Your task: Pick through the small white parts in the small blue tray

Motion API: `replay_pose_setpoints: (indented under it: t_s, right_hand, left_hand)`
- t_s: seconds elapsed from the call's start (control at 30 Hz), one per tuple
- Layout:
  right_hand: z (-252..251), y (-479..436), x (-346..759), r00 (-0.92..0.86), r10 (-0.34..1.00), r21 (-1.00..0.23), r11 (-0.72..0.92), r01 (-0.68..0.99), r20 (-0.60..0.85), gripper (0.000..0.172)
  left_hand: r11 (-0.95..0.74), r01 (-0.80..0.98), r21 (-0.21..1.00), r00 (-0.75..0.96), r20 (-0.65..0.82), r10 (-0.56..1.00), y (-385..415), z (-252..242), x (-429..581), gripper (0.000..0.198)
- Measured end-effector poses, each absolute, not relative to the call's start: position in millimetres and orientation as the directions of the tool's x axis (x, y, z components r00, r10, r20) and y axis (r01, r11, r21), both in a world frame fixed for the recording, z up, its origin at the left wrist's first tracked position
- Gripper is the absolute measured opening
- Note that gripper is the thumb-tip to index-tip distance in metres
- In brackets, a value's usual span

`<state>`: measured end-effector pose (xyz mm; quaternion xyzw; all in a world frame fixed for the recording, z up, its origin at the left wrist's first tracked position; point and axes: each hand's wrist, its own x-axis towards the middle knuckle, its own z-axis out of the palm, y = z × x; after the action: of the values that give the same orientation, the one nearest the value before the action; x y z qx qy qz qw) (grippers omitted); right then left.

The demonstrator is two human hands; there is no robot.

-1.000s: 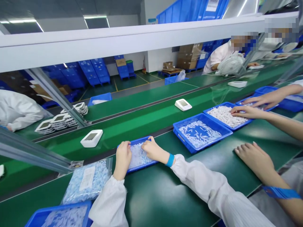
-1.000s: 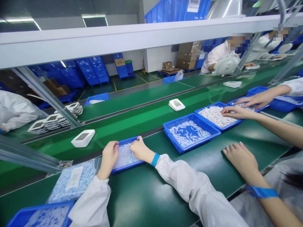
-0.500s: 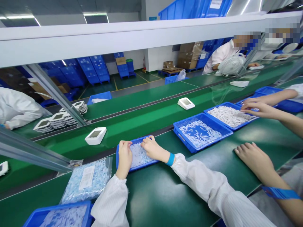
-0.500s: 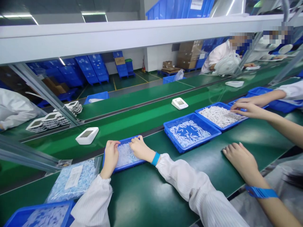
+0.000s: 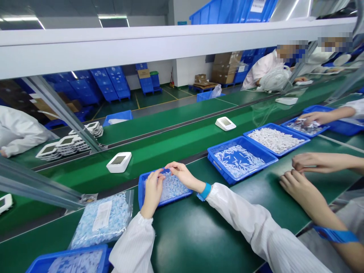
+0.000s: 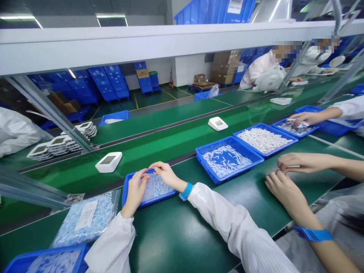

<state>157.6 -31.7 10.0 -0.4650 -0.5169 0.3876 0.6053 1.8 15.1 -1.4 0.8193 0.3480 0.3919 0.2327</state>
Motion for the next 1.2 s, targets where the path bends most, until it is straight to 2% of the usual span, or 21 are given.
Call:
replay_pose_setpoints:
  t_s: [0.1, 0.2, 0.33, 0.57, 0.8, 1.0, 1.1, 1.2]
  right_hand:
    - [4.2, -28.9, 154.7, 0.130, 0.984, -0.956, 0.151, -0.252, 0.121, 0.024]
    - [1.5, -28.6, 151.9, 0.140, 0.987, -0.939, 0.120, -0.323, 0.077, 0.032]
    - [0.1, -28.5, 150.4, 0.215, 0.968, -0.968, 0.168, -0.188, 0.127, 0.032]
    - [-2.3, -29.3, 150.3, 0.186, 0.968, -0.986, 0.169, -0.001, 0.166, 0.035]
    - [-0.6, -30.8, 150.4, 0.170, 0.973, -0.987, 0.161, -0.006, 0.158, 0.037]
    - [-4.9, -29.2, 150.7, 0.149, 0.973, -0.985, 0.174, 0.021, 0.175, 0.037]
    - [-5.1, -30.4, 150.2, 0.172, 0.963, -0.973, 0.182, 0.145, 0.206, 0.032]
    - [-0.1, -35.8, 148.1, 0.208, 0.944, -0.923, 0.175, 0.342, 0.256, 0.026]
  left_hand:
    - [-0.664, 0.420, 0.618, 0.458, 0.487, 0.743, 16.0, -2.1, 2.5, 0.018]
    - [-0.667, 0.438, 0.603, 0.456, 0.490, 0.743, 16.3, -1.3, 2.0, 0.014]
    - [-0.674, 0.415, 0.611, 0.445, 0.510, 0.736, 14.5, 0.1, 1.5, 0.013]
    - [-0.675, 0.390, 0.627, 0.425, 0.528, 0.735, 11.6, -0.8, 1.6, 0.015]
    - [-0.672, 0.387, 0.631, 0.434, 0.519, 0.737, 8.1, 0.7, 1.6, 0.017]
    - [-0.699, 0.406, 0.588, 0.451, 0.536, 0.713, 7.5, -0.7, 1.9, 0.017]
    - [-0.735, 0.416, 0.536, 0.469, 0.565, 0.678, 6.8, -2.0, 1.4, 0.017]
    - [-0.767, 0.437, 0.469, 0.500, 0.582, 0.641, 5.1, -2.5, 1.3, 0.019]
